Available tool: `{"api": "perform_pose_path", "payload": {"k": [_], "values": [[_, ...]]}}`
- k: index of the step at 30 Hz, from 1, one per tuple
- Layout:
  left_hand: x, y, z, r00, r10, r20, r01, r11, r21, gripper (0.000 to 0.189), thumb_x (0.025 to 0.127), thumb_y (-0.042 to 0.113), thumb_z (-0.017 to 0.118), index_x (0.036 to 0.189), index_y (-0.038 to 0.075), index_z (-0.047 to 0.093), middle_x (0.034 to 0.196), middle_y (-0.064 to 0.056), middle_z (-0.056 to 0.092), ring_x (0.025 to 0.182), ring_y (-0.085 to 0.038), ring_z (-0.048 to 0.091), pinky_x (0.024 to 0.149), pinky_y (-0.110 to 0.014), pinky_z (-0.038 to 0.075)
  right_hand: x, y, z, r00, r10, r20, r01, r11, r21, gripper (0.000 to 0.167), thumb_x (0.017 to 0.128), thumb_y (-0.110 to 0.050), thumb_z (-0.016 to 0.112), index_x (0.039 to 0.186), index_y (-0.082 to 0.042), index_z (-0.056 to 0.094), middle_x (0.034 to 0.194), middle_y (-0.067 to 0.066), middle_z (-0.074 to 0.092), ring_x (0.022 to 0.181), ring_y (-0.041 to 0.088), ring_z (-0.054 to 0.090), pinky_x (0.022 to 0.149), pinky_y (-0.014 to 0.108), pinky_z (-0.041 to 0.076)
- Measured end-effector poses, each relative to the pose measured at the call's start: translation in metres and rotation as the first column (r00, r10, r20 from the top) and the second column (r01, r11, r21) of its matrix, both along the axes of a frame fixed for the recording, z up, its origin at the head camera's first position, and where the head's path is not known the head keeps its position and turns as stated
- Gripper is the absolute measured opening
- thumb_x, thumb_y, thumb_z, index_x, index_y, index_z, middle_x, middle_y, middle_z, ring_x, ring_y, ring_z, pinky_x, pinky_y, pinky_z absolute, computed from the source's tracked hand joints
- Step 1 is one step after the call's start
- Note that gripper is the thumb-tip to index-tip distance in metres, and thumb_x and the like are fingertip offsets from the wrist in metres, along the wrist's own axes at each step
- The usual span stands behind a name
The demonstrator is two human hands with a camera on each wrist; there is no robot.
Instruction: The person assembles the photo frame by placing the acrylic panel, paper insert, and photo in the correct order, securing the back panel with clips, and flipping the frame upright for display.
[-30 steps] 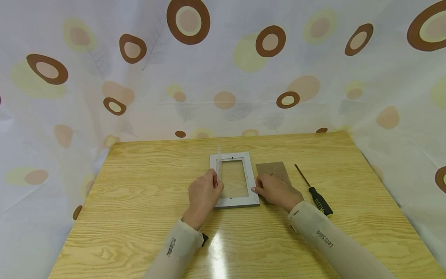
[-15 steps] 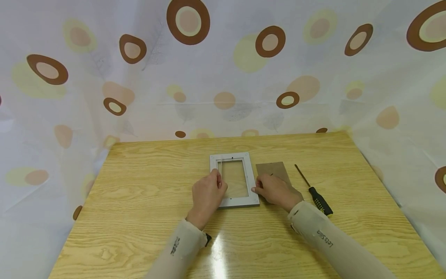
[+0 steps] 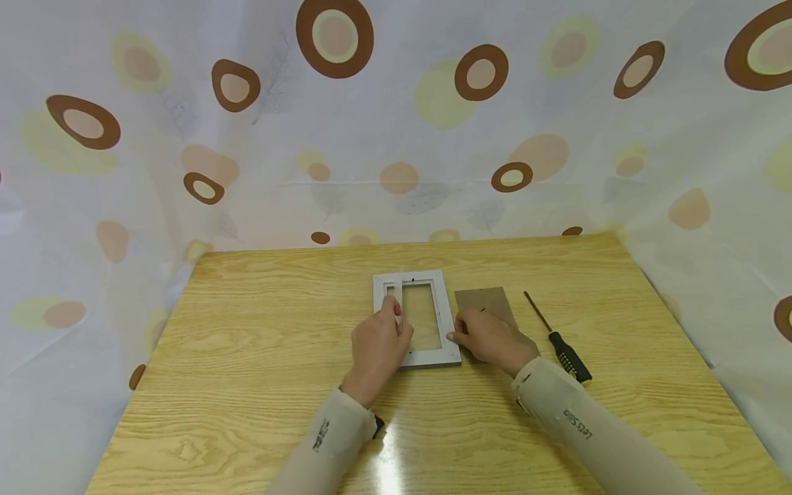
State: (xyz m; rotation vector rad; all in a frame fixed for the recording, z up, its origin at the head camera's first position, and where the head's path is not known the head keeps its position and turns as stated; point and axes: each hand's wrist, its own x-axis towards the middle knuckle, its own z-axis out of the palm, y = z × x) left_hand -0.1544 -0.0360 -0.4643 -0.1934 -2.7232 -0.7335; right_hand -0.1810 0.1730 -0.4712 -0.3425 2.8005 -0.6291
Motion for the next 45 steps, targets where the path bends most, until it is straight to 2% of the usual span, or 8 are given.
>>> {"api": "perform_pose_path", "payload": {"k": [8,14,23,28,32,35,42,45], "values": [[-0.002,0.004,-0.002,0.999,-0.026,0.036,0.026,1.000,0.018,0.027,0.086,0.012,0.064,0.113,0.009,0.058,0.051,0.008,0.041,0.043,-0.006,0.030,0.041,-0.023,0.022,0.000,0.000,0.001,1.000,-0.001,-0.001,0.001,1.000,-0.001,0.031,0.097,-0.028,0.069,0.073,-0.014,0.056,0.063,-0.002,0.051,0.057,0.012,0.045,0.053,0.027,0.033],[-0.003,0.009,-0.005,0.998,-0.038,0.059,0.038,0.999,-0.002,0.039,0.087,0.017,0.065,0.125,0.009,0.057,0.052,0.007,0.046,0.042,-0.007,0.033,0.039,-0.023,0.024,0.001,0.001,0.001,1.000,0.006,-0.008,-0.006,1.000,-0.002,0.029,0.097,-0.028,0.069,0.074,-0.013,0.057,0.064,-0.002,0.052,0.058,0.012,0.046,0.053,0.027,0.034],[-0.005,0.014,-0.008,0.988,-0.073,0.139,0.075,0.997,-0.009,0.037,0.090,0.019,0.062,0.125,0.009,0.060,0.055,0.006,0.049,0.044,-0.007,0.036,0.039,-0.025,0.026,0.000,0.000,0.001,1.000,-0.001,0.001,0.001,1.000,0.011,0.030,0.097,-0.028,0.069,0.074,-0.014,0.056,0.064,-0.002,0.052,0.058,0.012,0.046,0.053,0.027,0.034],[-0.006,0.018,-0.010,0.987,-0.065,0.148,0.067,0.998,-0.013,0.033,0.089,0.021,0.064,0.120,0.010,0.063,0.063,-0.002,0.063,0.048,-0.012,0.045,0.043,-0.028,0.031,0.000,0.000,0.001,1.000,0.003,0.000,-0.003,1.000,0.007,0.030,0.097,-0.027,0.069,0.074,-0.013,0.057,0.064,-0.002,0.053,0.057,0.012,0.047,0.053,0.027,0.035],[-0.007,0.021,-0.012,0.984,-0.052,0.168,0.061,0.997,-0.048,0.033,0.089,0.026,0.068,0.118,0.011,0.065,0.080,-0.007,0.074,0.058,-0.017,0.060,0.048,-0.032,0.042,0.000,0.000,0.002,1.000,0.002,-0.001,-0.002,1.000,0.004,0.030,0.097,-0.027,0.069,0.073,-0.013,0.057,0.063,-0.002,0.053,0.057,0.012,0.047,0.052,0.027,0.034],[-0.007,0.024,-0.013,0.982,-0.046,0.184,0.062,0.995,-0.081,0.035,0.089,0.030,0.070,0.118,0.012,0.066,0.093,-0.007,0.075,0.073,-0.020,0.068,0.057,-0.035,0.051,0.000,0.000,0.001,1.000,0.004,-0.001,-0.004,1.000,0.003,0.031,0.097,-0.027,0.069,0.073,-0.013,0.056,0.063,-0.001,0.052,0.056,0.012,0.047,0.052,0.027,0.034],[-0.004,0.026,-0.016,0.985,-0.090,0.149,0.108,0.988,-0.114,0.045,0.090,0.039,0.073,0.123,0.009,0.066,0.112,-0.011,0.070,0.099,-0.027,0.065,0.076,-0.039,0.056,-0.001,0.000,0.001,1.000,-0.002,0.007,0.002,1.000,0.002,0.031,0.097,-0.027,0.069,0.073,-0.014,0.056,0.063,-0.002,0.052,0.057,0.012,0.046,0.052,0.027,0.034],[-0.004,0.026,-0.018,0.981,-0.108,0.163,0.130,0.983,-0.130,0.054,0.090,0.046,0.072,0.129,0.009,0.063,0.120,-0.012,0.067,0.107,-0.028,0.063,0.083,-0.041,0.055,-0.001,0.000,0.001,1.000,0.000,0.013,0.000,1.000,-0.001,0.030,0.097,-0.027,0.069,0.073,-0.014,0.056,0.063,-0.002,0.051,0.056,0.012,0.046,0.052,0.027,0.034]]}}
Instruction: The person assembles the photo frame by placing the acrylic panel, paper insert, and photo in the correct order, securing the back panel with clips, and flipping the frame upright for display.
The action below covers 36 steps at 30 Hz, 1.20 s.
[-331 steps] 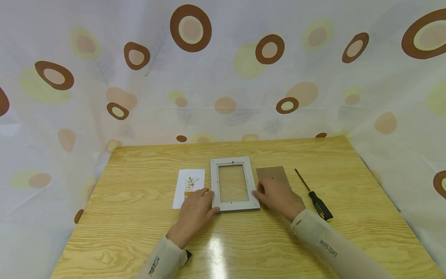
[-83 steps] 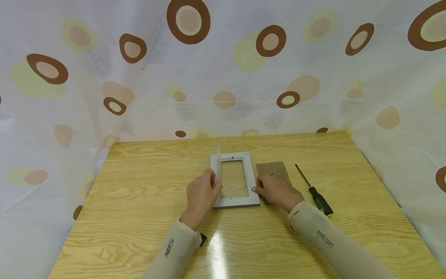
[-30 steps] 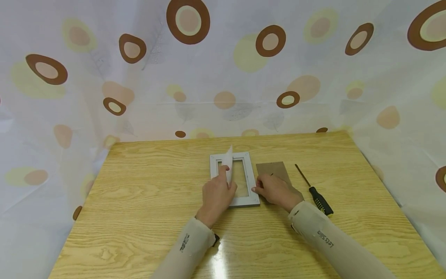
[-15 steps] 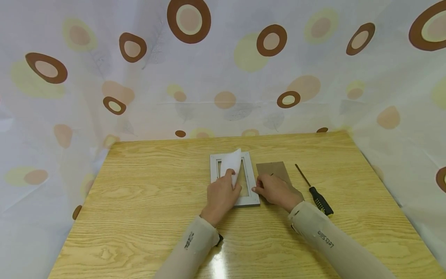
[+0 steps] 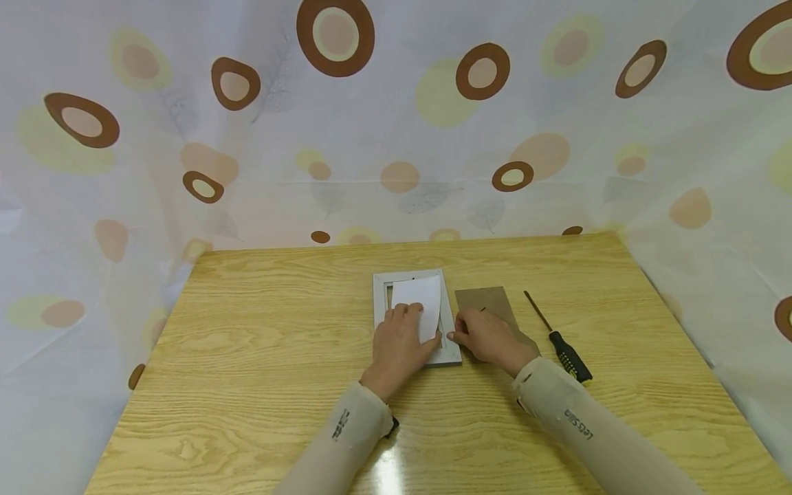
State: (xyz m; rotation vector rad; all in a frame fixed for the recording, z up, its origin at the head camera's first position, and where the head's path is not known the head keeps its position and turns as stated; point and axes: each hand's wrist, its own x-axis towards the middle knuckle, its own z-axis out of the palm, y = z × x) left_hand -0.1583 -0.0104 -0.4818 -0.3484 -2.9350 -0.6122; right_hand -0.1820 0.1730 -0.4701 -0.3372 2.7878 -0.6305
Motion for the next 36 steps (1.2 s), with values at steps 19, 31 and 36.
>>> {"api": "perform_pose_path", "payload": {"k": [19,31,36], "values": [[0.001,-0.007,-0.001,0.989,-0.071,0.130,0.076,0.997,-0.033,0.076,0.094,0.069,0.054,0.146,0.013,0.052,0.147,-0.011,0.053,0.136,-0.032,0.049,0.103,-0.051,0.045,0.001,0.001,-0.001,1.000,0.013,-0.021,-0.013,1.000,0.008,0.027,0.097,-0.025,0.069,0.076,-0.013,0.058,0.066,-0.001,0.054,0.059,0.013,0.047,0.053,0.027,0.035],[0.001,-0.013,0.000,0.984,-0.072,0.163,0.086,0.993,-0.082,0.043,0.103,0.028,0.057,0.145,0.018,0.057,0.152,-0.013,0.050,0.137,-0.036,0.048,0.108,-0.053,0.039,0.002,0.001,-0.002,1.000,0.001,-0.016,-0.001,1.000,0.001,0.028,0.097,-0.026,0.069,0.075,-0.013,0.057,0.065,-0.001,0.054,0.058,0.013,0.047,0.053,0.027,0.035],[0.001,-0.013,-0.003,0.988,-0.056,0.143,0.075,0.989,-0.129,0.044,0.102,0.030,0.059,0.144,0.019,0.058,0.149,-0.011,0.052,0.134,-0.034,0.048,0.108,-0.052,0.037,0.002,0.001,-0.003,0.999,0.008,-0.031,-0.008,1.000,0.002,0.029,0.097,-0.026,0.069,0.075,-0.013,0.056,0.065,-0.001,0.053,0.058,0.012,0.046,0.053,0.027,0.035]]}}
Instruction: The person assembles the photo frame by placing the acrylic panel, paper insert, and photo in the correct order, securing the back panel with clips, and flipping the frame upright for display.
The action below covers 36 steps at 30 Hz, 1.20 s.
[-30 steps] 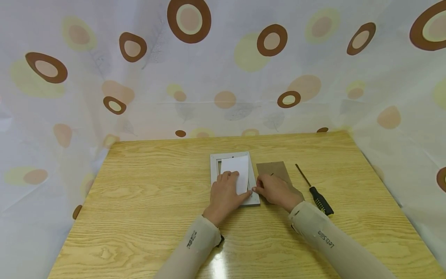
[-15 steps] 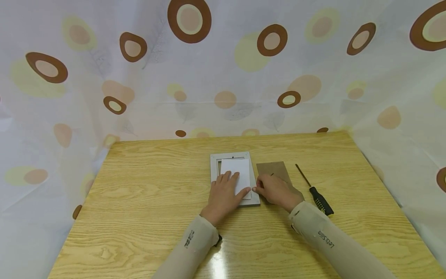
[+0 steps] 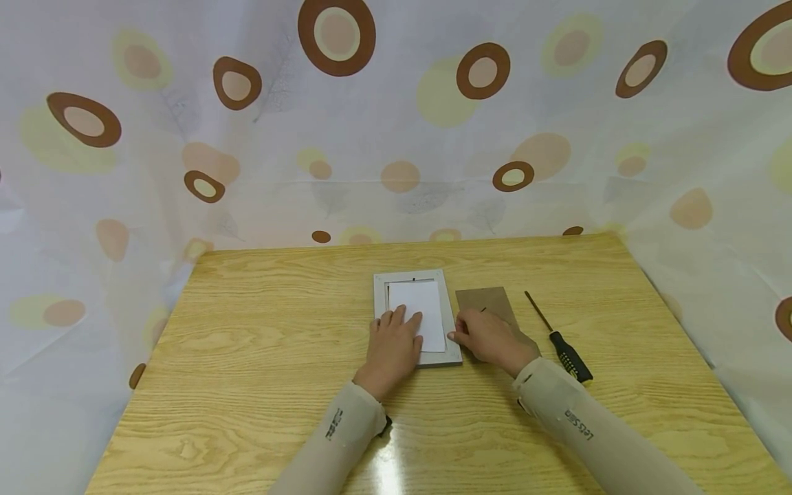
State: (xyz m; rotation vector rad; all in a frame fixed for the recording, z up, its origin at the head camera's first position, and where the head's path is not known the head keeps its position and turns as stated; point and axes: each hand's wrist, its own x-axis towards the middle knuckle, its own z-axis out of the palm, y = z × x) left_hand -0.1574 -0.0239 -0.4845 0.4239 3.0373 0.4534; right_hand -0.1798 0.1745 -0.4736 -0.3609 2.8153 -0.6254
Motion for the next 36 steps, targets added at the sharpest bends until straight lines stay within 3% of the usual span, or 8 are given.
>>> {"api": "perform_pose_path", "payload": {"k": [9,36], "values": [[0.0002,0.0001,-0.0017,0.999,0.012,-0.049,-0.013,1.000,-0.025,0.045,0.098,0.034,0.065,0.140,0.017,0.061,0.138,-0.011,0.056,0.126,-0.032,0.051,0.105,-0.051,0.037,-0.0001,-0.0003,0.0009,1.000,0.002,0.009,-0.002,1.000,-0.001,0.029,0.097,-0.026,0.069,0.074,-0.014,0.055,0.065,-0.001,0.053,0.057,0.012,0.046,0.053,0.026,0.035],[0.0006,0.0029,-0.0024,0.995,0.005,-0.096,-0.012,0.997,-0.075,0.046,0.098,0.037,0.066,0.138,0.014,0.061,0.135,-0.013,0.056,0.123,-0.032,0.053,0.098,-0.046,0.041,-0.0009,-0.0003,0.0008,1.000,0.004,0.010,-0.005,1.000,0.015,0.029,0.097,-0.027,0.068,0.076,-0.013,0.056,0.065,-0.001,0.054,0.058,0.012,0.047,0.053,0.027,0.036]]}}
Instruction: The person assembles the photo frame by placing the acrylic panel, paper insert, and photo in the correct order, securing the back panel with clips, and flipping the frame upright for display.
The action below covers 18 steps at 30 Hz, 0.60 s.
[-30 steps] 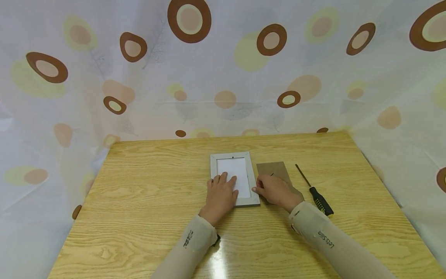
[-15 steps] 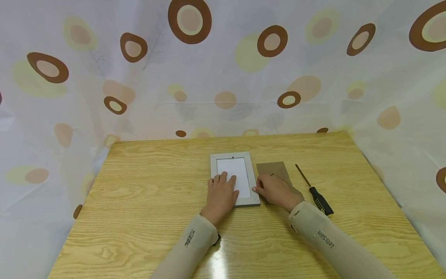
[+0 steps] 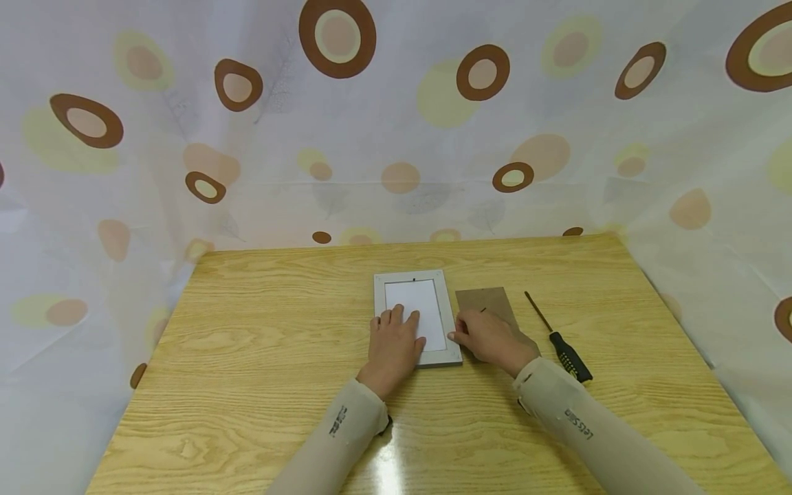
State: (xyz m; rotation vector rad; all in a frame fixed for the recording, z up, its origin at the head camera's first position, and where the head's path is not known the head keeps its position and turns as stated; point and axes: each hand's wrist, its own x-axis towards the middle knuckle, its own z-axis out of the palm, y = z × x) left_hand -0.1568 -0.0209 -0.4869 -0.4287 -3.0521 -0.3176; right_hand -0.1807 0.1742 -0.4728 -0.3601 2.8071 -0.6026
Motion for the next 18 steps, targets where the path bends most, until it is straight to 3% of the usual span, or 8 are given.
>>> {"api": "perform_pose_path", "payload": {"k": [18], "values": [[-0.0023,-0.0003,-0.0041,1.000,0.002,0.023,-0.002,1.000,0.014,0.047,0.099,0.038,0.064,0.141,0.016,0.059,0.138,-0.013,0.054,0.126,-0.032,0.051,0.098,-0.045,0.040,0.0011,0.0003,0.0013,1.000,0.006,-0.008,-0.006,1.000,-0.008,0.029,0.097,-0.027,0.068,0.075,-0.013,0.055,0.064,-0.001,0.052,0.057,0.012,0.046,0.053,0.026,0.035]]}}
